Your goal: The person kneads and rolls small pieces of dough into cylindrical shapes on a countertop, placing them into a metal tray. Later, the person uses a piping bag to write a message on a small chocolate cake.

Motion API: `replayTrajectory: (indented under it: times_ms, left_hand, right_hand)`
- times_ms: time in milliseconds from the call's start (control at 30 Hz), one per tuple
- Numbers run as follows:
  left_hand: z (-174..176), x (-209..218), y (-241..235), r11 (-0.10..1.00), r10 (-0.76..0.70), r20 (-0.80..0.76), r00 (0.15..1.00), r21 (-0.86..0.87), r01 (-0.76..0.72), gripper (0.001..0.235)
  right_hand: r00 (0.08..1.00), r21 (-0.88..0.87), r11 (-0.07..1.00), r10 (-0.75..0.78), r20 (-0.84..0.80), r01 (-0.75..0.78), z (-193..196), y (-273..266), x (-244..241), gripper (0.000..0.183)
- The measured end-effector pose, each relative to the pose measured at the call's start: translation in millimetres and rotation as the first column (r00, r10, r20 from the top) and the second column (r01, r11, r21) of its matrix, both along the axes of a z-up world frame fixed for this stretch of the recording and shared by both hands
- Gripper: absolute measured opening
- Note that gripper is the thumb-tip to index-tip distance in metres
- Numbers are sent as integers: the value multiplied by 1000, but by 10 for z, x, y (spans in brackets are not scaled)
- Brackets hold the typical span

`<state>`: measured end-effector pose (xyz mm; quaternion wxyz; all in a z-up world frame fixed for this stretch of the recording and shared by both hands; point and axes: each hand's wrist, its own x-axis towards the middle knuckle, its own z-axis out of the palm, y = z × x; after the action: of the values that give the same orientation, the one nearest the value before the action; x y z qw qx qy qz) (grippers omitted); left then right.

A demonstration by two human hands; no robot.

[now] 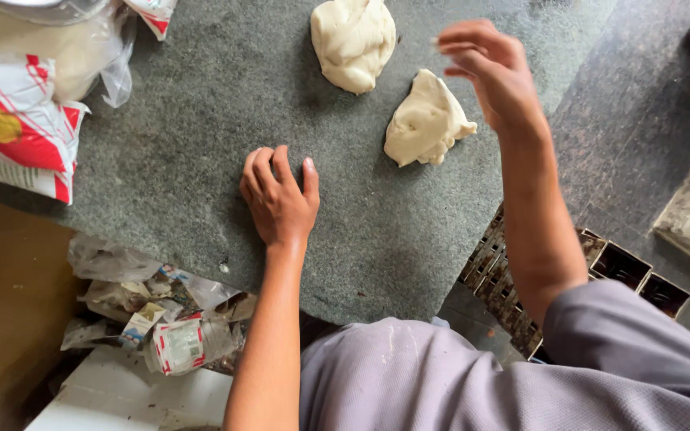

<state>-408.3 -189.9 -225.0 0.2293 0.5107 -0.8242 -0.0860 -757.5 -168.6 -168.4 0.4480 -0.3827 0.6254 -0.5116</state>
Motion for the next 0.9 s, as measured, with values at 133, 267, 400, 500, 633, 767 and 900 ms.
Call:
replayTrajectory:
  times_ms: [133,267,400,500,633,767,900]
  left_hand:
    - [-16,-2,12,1000,0,8,1000,-1,0,37]
    - [-30,6,9,999,-10,-16,1000,-35,10,36]
    - [-14,21,23,1000,-12,-22,1000,-23,12,37]
    - [-26,13,6,999,-13,-29,999,-36,12,38]
    - [-54,18,4,999,-1,-30,1000,-50,-1,38]
    - [-61,8,14,999,3,-35,999,-53,-4,38]
    - [-47,-5,17,999,23,-20,1000,-29,-23,39]
  right_hand:
    - [905,4,979,-191,381,205,158,529,244,22]
    - [809,8,972,-201,552,236,340,825,419,21]
    - [788,-26,960,-213,577,278,482,929,468,21]
    - [851,-8,956,-258,458,294,423,884,391,18]
    - [981,-35,981,-189,45,190,101,479,183,13]
    - [813,-85,996,-59,-579,12,-296,-117,96,11]
    - [585,-180,979,-93,-806,-93,-633,-496,122,8]
